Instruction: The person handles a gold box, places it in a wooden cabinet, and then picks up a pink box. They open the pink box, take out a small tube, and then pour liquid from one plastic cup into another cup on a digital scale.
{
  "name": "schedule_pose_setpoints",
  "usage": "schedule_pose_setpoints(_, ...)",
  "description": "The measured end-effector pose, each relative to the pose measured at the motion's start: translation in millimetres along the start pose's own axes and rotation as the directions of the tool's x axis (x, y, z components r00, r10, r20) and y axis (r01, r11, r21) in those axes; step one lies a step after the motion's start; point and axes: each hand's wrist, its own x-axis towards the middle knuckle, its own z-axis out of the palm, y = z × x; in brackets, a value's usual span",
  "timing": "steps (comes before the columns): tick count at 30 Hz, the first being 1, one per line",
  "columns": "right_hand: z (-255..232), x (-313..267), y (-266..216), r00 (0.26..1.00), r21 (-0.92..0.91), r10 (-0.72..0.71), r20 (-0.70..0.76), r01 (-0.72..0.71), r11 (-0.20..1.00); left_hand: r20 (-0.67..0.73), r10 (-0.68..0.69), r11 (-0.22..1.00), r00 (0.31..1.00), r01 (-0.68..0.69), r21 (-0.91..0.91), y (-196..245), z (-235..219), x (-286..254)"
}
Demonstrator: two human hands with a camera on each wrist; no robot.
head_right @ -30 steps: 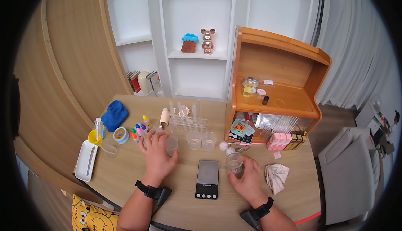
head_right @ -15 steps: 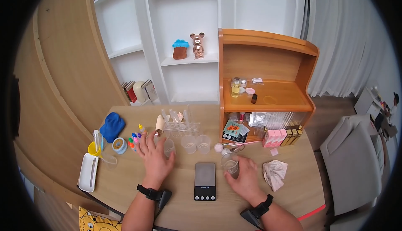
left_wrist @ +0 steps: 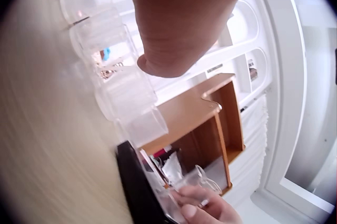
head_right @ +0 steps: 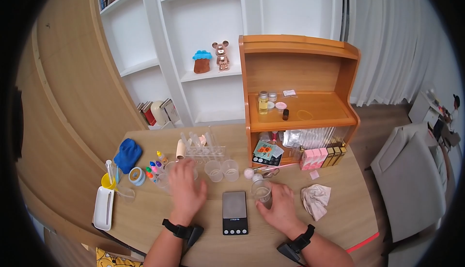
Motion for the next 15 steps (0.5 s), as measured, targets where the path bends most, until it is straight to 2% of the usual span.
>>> schedule_pose_setpoints(1, 0.5, -0.2, 0.4, 1.0, 0.003, -0.001, 0.002, 0.001, 1.0, 0.042, 0.09, 0.986, 0.995, -0.083, -0.143, 5.6, 0.0, -1.0)
schedule_pose_setpoints(2, 0.7, -0.1, 0.7, 1.0, 0.004, -0.005, 0.005, 0.005, 1.0, 0.042, 0.088, 0.986, 0.995, -0.081, -0.143, 10.8, 2.9, -1.3)
schedule_pose_setpoints(4, 0.7, 0.2, 1.2, 1.0, 0.0, -0.011, 0.004, 0.011, 1.0, 0.095, 0.077, 0.957, 0.993, -0.047, -0.288, 20.4, 11.5, -0.3)
schedule_pose_setpoints(5, 0.4, 0.4, 1.6, 1.0, -0.003, -0.014, 0.001, 0.014, 1.0, 0.091, 0.074, 0.957, 0.993, -0.045, -0.288, 23.0, 15.3, -0.4)
schedule_pose_setpoints(7, 1.3, -0.1, 3.7, 1.0, -0.005, -0.015, -0.002, 0.015, 1.0, 0.105, -0.008, 0.949, 0.994, 0.041, -0.314, 24.7, 23.6, -1.9)
schedule_pose_setpoints(10, 1.7, -0.6, 3.0, 1.0, 0.001, 0.005, 0.004, -0.005, 1.0, 0.036, -0.055, 0.95, 0.998, 0.063, -0.307, 22.2, 37.7, -1.6)
schedule_pose_setpoints(15, -0.9, -0.3, 1.9, 0.999, 0.011, 0.047, 0.019, -0.047, 0.999, 0.058, -0.108, 0.942, 0.992, 0.121, -0.313, 20.1, 51.2, 1.5)
